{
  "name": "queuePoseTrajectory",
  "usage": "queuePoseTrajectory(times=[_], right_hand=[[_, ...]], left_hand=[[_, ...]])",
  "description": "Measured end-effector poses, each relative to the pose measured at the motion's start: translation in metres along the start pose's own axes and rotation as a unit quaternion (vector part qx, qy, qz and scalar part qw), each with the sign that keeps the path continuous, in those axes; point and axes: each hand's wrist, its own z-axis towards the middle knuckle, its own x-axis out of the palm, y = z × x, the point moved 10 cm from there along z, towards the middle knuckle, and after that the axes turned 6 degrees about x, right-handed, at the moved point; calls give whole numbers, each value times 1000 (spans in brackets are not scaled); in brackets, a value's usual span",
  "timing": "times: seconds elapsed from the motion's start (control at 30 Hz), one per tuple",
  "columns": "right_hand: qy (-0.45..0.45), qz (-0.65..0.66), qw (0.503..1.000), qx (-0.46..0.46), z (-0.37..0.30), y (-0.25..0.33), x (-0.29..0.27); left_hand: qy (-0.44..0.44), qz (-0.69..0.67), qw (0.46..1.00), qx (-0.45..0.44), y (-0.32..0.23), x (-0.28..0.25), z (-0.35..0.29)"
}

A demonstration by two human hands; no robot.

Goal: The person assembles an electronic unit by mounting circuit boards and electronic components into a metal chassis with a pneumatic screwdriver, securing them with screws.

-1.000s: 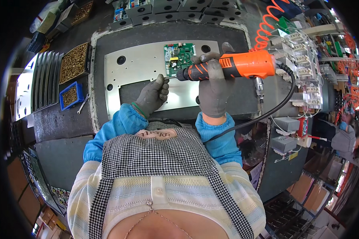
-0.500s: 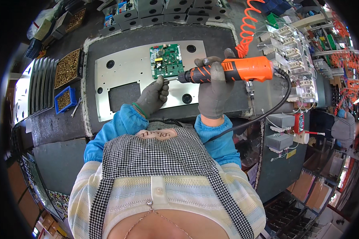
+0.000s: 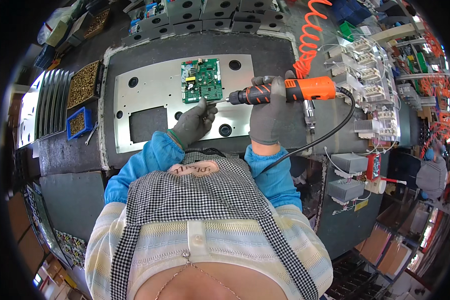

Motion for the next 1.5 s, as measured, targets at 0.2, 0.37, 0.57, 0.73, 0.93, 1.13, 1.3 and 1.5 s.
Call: queuePoseTrajectory(times=[0.2, 0.37, 0.57, 0.73, 0.93, 1.13, 1.3, 1.5], right_hand=[[22, -84, 994, -59, 11, -1, -3], [29, -160, 983, -80, 3, -2, 9], [131, -290, 939, -134, 13, -11, 29], [275, -323, 905, -29, 5, -50, 82], [238, -353, 902, -63, -1, -41, 102], [235, -385, 892, -37, -16, -24, 110], [298, -155, 940, -55, -25, 2, 121], [271, -223, 932, -89, -23, 1, 80]], left_hand=[[-93, -87, 989, -73, 22, -48, 8], [-112, -48, 991, -62, 15, -44, 1], [-107, -33, 992, -56, 11, -44, 1], [-111, -48, 992, -43, 5, -50, -2], [-55, -105, 987, 106, -66, -84, -41], [-219, -172, 907, 314, -196, -236, -136], [-388, 0, 805, 448, -335, -329, -244], [-425, 155, 774, 442, -415, -378, -269]])
